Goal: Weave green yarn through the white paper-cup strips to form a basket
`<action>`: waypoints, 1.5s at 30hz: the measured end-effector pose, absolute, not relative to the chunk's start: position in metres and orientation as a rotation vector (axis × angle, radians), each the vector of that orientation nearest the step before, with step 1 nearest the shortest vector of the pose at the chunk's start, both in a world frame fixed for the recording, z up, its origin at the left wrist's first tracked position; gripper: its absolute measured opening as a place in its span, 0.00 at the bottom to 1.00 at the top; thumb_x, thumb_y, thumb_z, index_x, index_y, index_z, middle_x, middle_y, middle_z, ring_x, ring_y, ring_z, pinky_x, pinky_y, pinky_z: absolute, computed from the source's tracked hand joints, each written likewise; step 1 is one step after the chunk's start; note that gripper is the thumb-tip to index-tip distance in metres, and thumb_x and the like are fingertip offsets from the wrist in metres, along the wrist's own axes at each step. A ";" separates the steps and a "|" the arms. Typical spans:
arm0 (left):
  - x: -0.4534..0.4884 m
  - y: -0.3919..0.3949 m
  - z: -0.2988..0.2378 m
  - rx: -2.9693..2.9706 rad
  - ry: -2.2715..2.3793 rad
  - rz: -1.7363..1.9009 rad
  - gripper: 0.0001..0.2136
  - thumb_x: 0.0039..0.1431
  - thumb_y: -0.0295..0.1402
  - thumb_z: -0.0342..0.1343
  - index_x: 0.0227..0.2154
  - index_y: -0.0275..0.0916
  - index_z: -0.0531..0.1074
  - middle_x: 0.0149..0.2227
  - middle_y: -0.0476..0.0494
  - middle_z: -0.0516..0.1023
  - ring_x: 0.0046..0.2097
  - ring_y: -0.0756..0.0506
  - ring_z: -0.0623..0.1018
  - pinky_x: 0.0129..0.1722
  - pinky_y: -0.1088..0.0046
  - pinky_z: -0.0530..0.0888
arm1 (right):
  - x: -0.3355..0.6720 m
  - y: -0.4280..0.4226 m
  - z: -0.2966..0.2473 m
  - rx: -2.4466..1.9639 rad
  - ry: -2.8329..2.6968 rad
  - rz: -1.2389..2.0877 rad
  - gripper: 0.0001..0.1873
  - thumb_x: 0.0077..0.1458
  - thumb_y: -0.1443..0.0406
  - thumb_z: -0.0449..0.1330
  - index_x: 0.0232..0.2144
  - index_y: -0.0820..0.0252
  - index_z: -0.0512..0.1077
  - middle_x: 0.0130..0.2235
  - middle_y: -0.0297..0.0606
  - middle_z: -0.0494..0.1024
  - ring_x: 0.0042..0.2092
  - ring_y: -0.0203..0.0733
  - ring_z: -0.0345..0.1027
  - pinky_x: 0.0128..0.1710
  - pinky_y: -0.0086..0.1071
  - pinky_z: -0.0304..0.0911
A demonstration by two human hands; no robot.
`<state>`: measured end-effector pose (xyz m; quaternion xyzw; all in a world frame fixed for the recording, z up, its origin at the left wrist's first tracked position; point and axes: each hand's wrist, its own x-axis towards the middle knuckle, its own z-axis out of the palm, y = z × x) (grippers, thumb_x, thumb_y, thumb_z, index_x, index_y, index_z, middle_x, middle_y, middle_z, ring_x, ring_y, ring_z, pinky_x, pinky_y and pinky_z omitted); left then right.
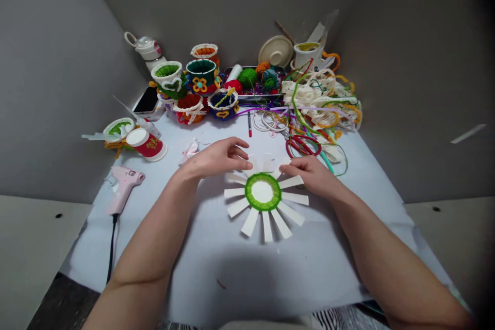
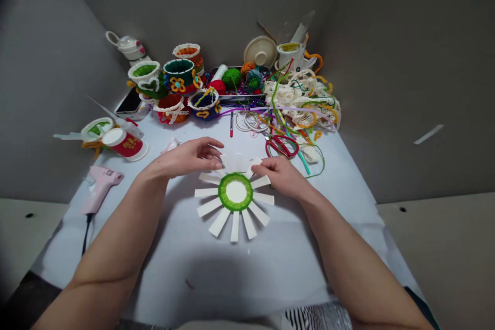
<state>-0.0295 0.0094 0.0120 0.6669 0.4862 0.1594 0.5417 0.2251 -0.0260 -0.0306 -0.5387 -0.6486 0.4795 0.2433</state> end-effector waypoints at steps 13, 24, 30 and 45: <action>-0.007 0.001 0.005 1.883 1.109 0.244 0.10 0.45 0.30 0.59 0.34 0.38 0.75 0.31 0.50 0.79 0.35 0.48 0.75 0.35 0.75 0.68 | 0.223 -0.029 -0.031 -1.273 -1.933 1.494 0.18 0.54 0.55 0.55 0.27 0.64 0.77 0.24 0.35 0.74 0.26 0.35 0.63 0.25 0.27 0.56; -0.015 0.008 0.002 1.912 1.251 0.328 0.09 0.45 0.30 0.58 0.32 0.38 0.75 0.31 0.51 0.78 0.33 0.48 0.75 0.34 0.75 0.68 | 0.237 -0.022 -0.028 -1.266 -1.924 1.293 0.13 0.54 0.59 0.56 0.33 0.61 0.76 0.31 0.36 0.77 0.30 0.37 0.66 0.29 0.28 0.60; -0.014 0.008 0.000 1.962 1.284 0.241 0.06 0.44 0.29 0.58 0.29 0.38 0.73 0.32 0.50 0.79 0.34 0.47 0.75 0.32 0.75 0.67 | 0.238 -0.023 -0.024 -1.336 -1.792 1.011 0.13 0.53 0.57 0.59 0.29 0.62 0.72 0.26 0.35 0.71 0.26 0.33 0.58 0.25 0.28 0.54; -0.025 0.016 0.005 1.824 1.466 0.452 0.07 0.44 0.33 0.58 0.27 0.37 0.72 0.31 0.50 0.77 0.34 0.47 0.75 0.34 0.73 0.67 | 0.237 -0.021 -0.027 -1.395 -1.881 1.054 0.21 0.56 0.52 0.54 0.29 0.64 0.75 0.24 0.35 0.70 0.26 0.35 0.59 0.25 0.28 0.53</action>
